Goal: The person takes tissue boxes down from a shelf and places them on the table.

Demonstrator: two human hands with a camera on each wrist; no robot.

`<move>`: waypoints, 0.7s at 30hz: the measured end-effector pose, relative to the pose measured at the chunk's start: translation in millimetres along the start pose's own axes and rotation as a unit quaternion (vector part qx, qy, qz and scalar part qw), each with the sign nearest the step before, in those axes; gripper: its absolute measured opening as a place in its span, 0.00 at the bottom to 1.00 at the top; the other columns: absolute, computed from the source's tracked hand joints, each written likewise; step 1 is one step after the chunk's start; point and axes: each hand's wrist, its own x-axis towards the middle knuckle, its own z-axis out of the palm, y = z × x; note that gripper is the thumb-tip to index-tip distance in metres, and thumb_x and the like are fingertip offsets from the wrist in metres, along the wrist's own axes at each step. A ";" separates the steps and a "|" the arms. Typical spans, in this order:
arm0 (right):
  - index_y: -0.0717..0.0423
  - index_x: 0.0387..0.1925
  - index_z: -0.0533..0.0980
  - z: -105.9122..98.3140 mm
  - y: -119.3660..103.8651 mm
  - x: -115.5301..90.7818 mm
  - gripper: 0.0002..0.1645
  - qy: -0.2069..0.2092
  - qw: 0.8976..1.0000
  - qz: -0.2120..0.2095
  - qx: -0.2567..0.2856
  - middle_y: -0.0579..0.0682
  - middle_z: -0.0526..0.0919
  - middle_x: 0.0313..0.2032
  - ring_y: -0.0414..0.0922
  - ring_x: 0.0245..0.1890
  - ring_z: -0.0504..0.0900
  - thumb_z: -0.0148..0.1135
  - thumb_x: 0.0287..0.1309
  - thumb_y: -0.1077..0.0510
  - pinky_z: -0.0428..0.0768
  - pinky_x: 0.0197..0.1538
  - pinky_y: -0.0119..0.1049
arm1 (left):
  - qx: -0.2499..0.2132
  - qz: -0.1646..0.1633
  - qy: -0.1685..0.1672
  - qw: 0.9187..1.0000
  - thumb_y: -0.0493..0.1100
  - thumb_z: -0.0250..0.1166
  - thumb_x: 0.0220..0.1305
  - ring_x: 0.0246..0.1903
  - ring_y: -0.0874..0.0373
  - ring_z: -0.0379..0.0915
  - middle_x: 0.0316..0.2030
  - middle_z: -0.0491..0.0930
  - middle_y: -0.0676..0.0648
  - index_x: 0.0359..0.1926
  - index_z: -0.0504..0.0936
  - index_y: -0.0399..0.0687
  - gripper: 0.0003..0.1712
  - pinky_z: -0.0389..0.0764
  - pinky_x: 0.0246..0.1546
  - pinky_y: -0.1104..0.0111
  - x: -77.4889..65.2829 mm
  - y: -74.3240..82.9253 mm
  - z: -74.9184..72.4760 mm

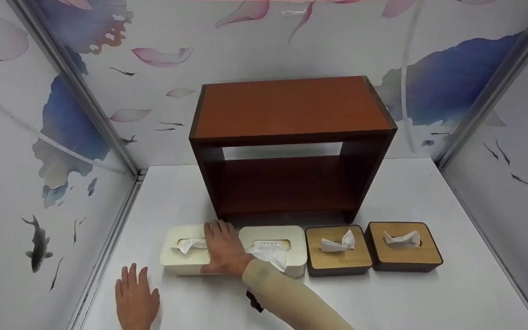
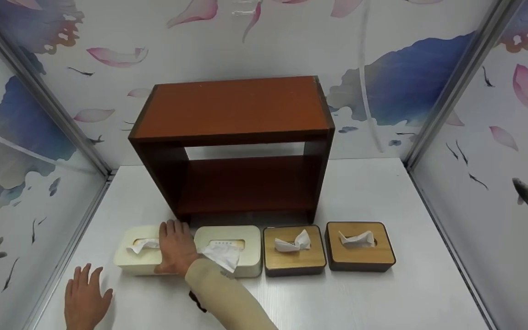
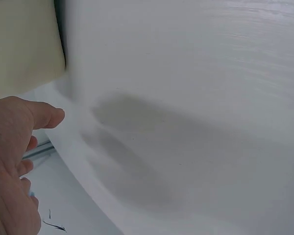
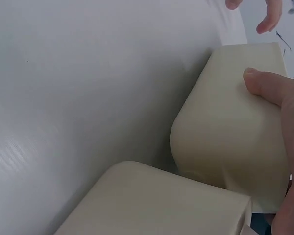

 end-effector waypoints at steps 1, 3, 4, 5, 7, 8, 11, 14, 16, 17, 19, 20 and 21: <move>0.54 0.74 0.54 2.4 -0.1 -0.7 0.74 0.003 1.000 0.001 0.002 0.51 0.64 0.68 0.49 0.70 0.62 0.66 0.32 0.18 0.64 0.73 0.42 | 0.002 0.001 -0.002 1.000 0.39 0.71 0.52 0.73 0.33 0.44 0.70 0.56 0.30 0.63 0.68 0.31 0.38 0.46 0.75 0.44 -1.0 0.5 0.7; 0.54 0.74 0.54 6.3 -0.3 -2.3 0.74 0.006 1.000 0.004 0.006 0.51 0.64 0.68 0.49 0.70 0.63 0.66 0.32 0.18 0.64 0.73 0.42 | 0.004 0.004 -0.004 1.000 0.39 0.71 0.52 0.73 0.33 0.44 0.70 0.57 0.30 0.63 0.69 0.31 0.38 0.46 0.75 0.44 -2.3 1.2 1.6; 0.54 0.74 0.54 7.9 -0.4 -2.9 0.74 0.006 1.000 0.004 0.007 0.52 0.64 0.68 0.49 0.70 0.63 0.66 0.32 0.18 0.64 0.73 0.42 | 0.005 0.005 -0.004 1.000 0.39 0.71 0.52 0.73 0.33 0.44 0.70 0.57 0.30 0.63 0.69 0.31 0.38 0.46 0.74 0.43 -2.7 1.2 1.8; 0.55 0.74 0.54 9.5 -0.5 -3.6 0.74 0.005 1.000 0.005 0.010 0.52 0.65 0.68 0.50 0.70 0.63 0.66 0.32 0.18 0.64 0.73 0.42 | 0.003 0.005 -0.006 1.000 0.39 0.71 0.52 0.73 0.33 0.44 0.70 0.57 0.30 0.63 0.69 0.31 0.38 0.46 0.74 0.43 -3.1 1.1 2.0; 0.55 0.74 0.53 11.3 -0.5 -4.8 0.74 -0.001 1.000 0.003 0.016 0.53 0.64 0.68 0.50 0.71 0.62 0.67 0.32 0.18 0.63 0.74 0.43 | 0.002 0.007 -0.007 1.000 0.39 0.71 0.52 0.73 0.33 0.44 0.70 0.57 0.30 0.63 0.69 0.32 0.38 0.46 0.74 0.43 -3.6 1.3 2.3; 0.56 0.74 0.52 11.1 0.0 -5.3 0.75 -0.009 1.000 0.003 0.016 0.53 0.64 0.69 0.50 0.71 0.61 0.67 0.33 0.18 0.62 0.74 0.43 | 0.001 0.010 -0.008 1.000 0.39 0.71 0.52 0.73 0.33 0.44 0.70 0.57 0.30 0.63 0.69 0.31 0.38 0.46 0.74 0.43 -3.4 1.6 2.3; 0.56 0.76 0.48 7.6 3.6 -6.3 0.76 -0.045 0.999 0.003 0.020 0.54 0.59 0.73 0.50 0.74 0.57 0.66 0.35 0.19 0.58 0.77 0.44 | -0.007 0.020 -0.009 1.000 0.39 0.71 0.53 0.73 0.33 0.43 0.70 0.56 0.29 0.63 0.68 0.32 0.38 0.45 0.74 0.43 -1.0 3.8 3.3; 0.55 0.77 0.45 -0.9 8.5 -8.5 0.76 -0.081 0.996 0.006 0.030 0.54 0.53 0.76 0.50 0.77 0.51 0.66 0.37 0.19 0.53 0.78 0.45 | -0.016 0.031 0.000 0.999 0.39 0.70 0.53 0.73 0.33 0.43 0.70 0.56 0.30 0.63 0.68 0.32 0.37 0.45 0.74 0.43 3.0 6.3 2.8; 0.55 0.77 0.45 -8.2 12.1 -12.0 0.74 -0.088 0.996 0.006 0.035 0.53 0.53 0.76 0.50 0.77 0.50 0.65 0.39 0.20 0.52 0.78 0.45 | -0.019 0.037 0.013 0.999 0.38 0.70 0.54 0.73 0.34 0.43 0.70 0.57 0.30 0.63 0.69 0.32 0.36 0.45 0.75 0.44 6.3 8.3 0.9; 0.56 0.76 0.47 -11.8 13.9 -14.5 0.73 -0.084 0.996 0.005 0.035 0.53 0.54 0.76 0.50 0.77 0.50 0.65 0.41 0.21 0.53 0.78 0.45 | -0.020 0.042 0.019 0.999 0.38 0.70 0.54 0.73 0.34 0.44 0.70 0.57 0.31 0.63 0.69 0.32 0.36 0.45 0.75 0.44 7.9 9.5 -0.8; 0.56 0.76 0.49 -19.6 18.0 -21.5 0.68 -0.072 0.997 0.003 0.036 0.52 0.56 0.75 0.50 0.76 0.53 0.64 0.45 0.23 0.54 0.78 0.46 | -0.020 0.052 0.034 0.998 0.37 0.69 0.55 0.73 0.35 0.46 0.69 0.59 0.31 0.63 0.69 0.33 0.35 0.47 0.75 0.45 11.1 12.4 -5.5; 0.56 0.75 0.50 -23.7 20.5 -25.7 0.66 -0.063 0.997 0.000 0.038 0.52 0.57 0.75 0.50 0.76 0.54 0.64 0.47 0.25 0.55 0.77 0.46 | -0.021 0.058 0.042 0.997 0.37 0.69 0.55 0.73 0.35 0.47 0.69 0.59 0.31 0.63 0.69 0.33 0.34 0.47 0.75 0.45 12.6 13.8 -8.4; 0.56 0.75 0.52 -27.7 23.5 -30.3 0.63 -0.050 0.998 -0.003 0.043 0.52 0.58 0.74 0.50 0.75 0.56 0.64 0.49 0.27 0.56 0.77 0.46 | -0.021 0.065 0.052 0.996 0.37 0.69 0.55 0.72 0.35 0.48 0.69 0.60 0.31 0.62 0.70 0.33 0.34 0.49 0.74 0.45 14.2 15.1 -11.3</move>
